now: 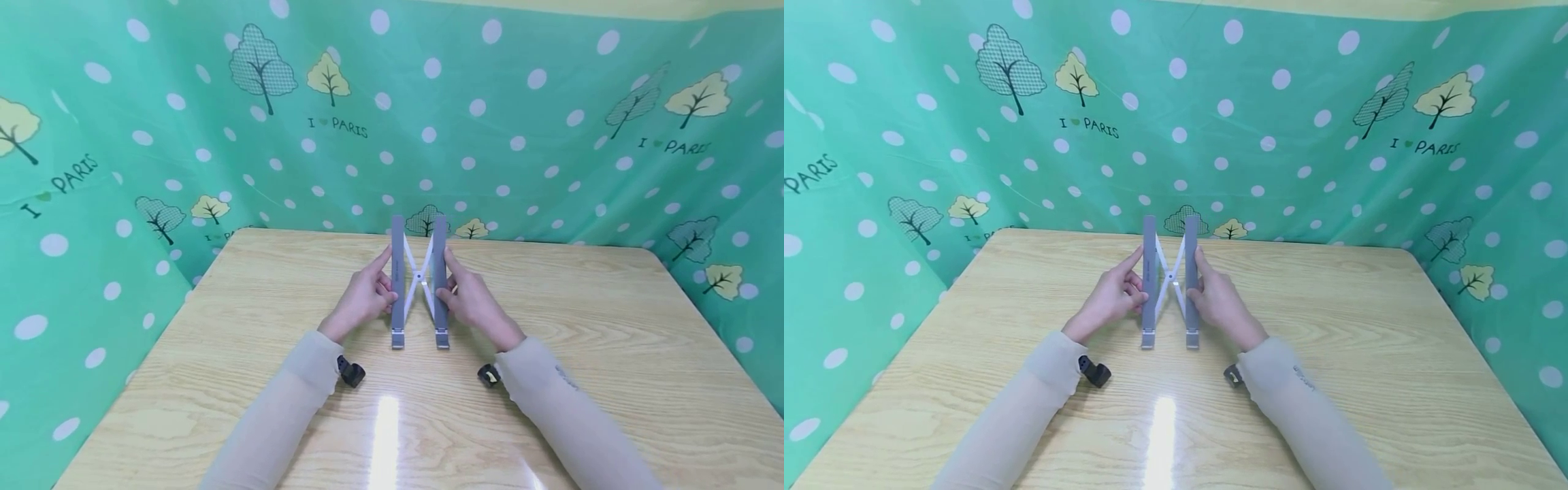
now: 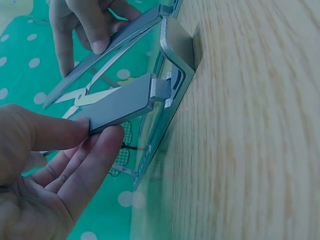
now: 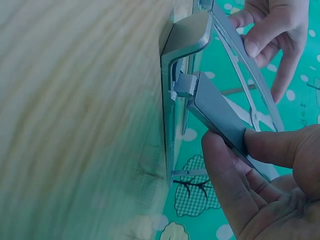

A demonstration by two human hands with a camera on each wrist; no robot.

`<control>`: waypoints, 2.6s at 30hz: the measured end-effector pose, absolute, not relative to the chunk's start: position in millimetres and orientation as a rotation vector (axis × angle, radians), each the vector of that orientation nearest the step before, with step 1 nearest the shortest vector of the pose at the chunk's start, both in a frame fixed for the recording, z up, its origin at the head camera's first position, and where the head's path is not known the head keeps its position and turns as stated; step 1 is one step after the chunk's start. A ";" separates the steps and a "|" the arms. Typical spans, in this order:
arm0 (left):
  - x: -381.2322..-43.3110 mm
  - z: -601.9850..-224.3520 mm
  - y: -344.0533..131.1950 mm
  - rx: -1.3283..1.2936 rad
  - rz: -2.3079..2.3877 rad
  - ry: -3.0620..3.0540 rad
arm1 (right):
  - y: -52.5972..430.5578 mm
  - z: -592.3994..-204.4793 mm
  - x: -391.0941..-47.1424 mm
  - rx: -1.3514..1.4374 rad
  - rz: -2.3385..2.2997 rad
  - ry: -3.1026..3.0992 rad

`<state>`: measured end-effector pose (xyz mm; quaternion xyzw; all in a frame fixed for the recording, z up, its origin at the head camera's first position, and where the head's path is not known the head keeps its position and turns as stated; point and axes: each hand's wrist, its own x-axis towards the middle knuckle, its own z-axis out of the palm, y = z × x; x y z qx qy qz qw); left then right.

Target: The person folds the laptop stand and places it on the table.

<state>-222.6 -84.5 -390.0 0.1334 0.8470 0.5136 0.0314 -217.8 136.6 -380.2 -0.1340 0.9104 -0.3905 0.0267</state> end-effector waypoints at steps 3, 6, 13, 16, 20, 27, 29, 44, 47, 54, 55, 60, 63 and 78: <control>-222.5 -390.7 -84.1 0.410 1.590 2.608 | 131.9 -380.0 -218.4 -0.422 -1.188 2.821; -222.2 -391.3 -83.7 0.409 1.593 2.608 | 128.1 -380.3 -218.7 -0.431 -1.179 2.830; -220.9 -391.9 -81.5 0.385 1.607 2.602 | 119.1 -381.5 -218.5 -0.460 -1.199 2.838; -220.2 -391.8 -79.1 0.400 1.616 2.587 | 115.1 -380.8 -217.2 -0.453 -1.202 2.838; -218.6 -392.3 -75.0 0.430 1.613 2.589 | 109.9 -379.5 -215.0 -0.469 -1.212 2.824; -215.1 -391.5 -67.5 0.434 1.600 2.601 | 103.4 -381.2 -214.7 -0.483 -1.189 2.825; -214.8 -391.3 -67.1 0.435 1.592 2.607 | 102.8 -380.4 -214.0 -0.474 -1.185 2.825; -215.1 -388.1 -70.5 0.460 1.561 2.607 | 104.9 -377.7 -212.3 -0.471 -1.257 2.793; -215.8 -388.1 -72.1 0.472 1.538 2.649 | 106.1 -378.4 -213.3 -0.454 -1.296 2.801; -216.7 -389.3 -73.2 0.518 1.482 2.768 | 105.4 -380.4 -214.6 -0.372 -1.362 2.781; -216.9 -389.5 -72.9 0.525 1.476 2.778 | 105.4 -380.4 -214.4 -0.363 -1.371 2.774; -216.8 -390.0 -71.9 0.525 1.468 2.790 | 105.7 -380.5 -214.1 -0.364 -1.386 2.759; -216.3 -389.7 -71.4 0.512 1.467 2.789 | 105.5 -380.9 -214.5 -0.382 -1.383 2.765; -216.5 -389.6 -74.9 0.540 1.486 2.630 | 98.3 -379.3 -206.1 -0.284 -1.410 2.717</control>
